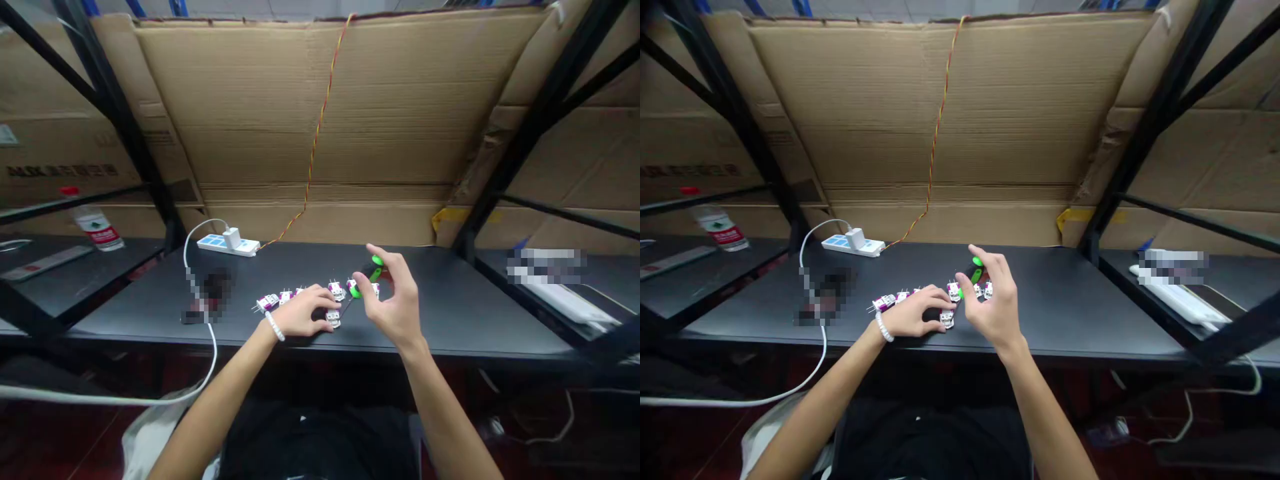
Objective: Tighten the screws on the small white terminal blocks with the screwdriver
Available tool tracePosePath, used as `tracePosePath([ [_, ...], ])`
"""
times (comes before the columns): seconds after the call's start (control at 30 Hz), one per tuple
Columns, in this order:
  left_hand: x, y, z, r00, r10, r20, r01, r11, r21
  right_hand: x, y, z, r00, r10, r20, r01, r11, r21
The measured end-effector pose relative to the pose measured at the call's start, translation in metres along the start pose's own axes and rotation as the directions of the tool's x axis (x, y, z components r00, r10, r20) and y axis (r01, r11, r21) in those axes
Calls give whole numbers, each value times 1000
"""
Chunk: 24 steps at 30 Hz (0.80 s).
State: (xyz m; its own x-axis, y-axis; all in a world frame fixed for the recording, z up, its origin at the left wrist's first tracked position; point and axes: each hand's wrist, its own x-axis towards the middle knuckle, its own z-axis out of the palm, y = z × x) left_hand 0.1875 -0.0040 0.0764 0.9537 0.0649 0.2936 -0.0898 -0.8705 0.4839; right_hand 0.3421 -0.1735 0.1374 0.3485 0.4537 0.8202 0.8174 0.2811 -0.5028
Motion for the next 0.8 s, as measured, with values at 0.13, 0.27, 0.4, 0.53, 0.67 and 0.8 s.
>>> tracePosePath([
  [0.13,1,0,0,1000,3,-3,-3,1000,0,-1,5,1,999,22,27,-23,997,67],
  [0.27,1,0,0,1000,7,-6,-7,1000,-1,-3,10,2,999,43,17,-44,996,78],
  [0.4,0,-1,1,1000,4,-15,-4,1000,-5,-4,11,2,998,60,6,-61,995,77],
  [0.53,0,-1,1,1000,5,-17,-5,1000,2,-3,12,0,998,59,-14,-58,997,57],
  [0.67,-1,2,0,1000,-13,-1,13,1000,12,-2,12,-2,998,55,-30,-54,997,50],
  [0.8,-3,6,-3,1000,11,-2,-11,1000,5,-1,11,-3,998,58,-39,-56,997,47],
])
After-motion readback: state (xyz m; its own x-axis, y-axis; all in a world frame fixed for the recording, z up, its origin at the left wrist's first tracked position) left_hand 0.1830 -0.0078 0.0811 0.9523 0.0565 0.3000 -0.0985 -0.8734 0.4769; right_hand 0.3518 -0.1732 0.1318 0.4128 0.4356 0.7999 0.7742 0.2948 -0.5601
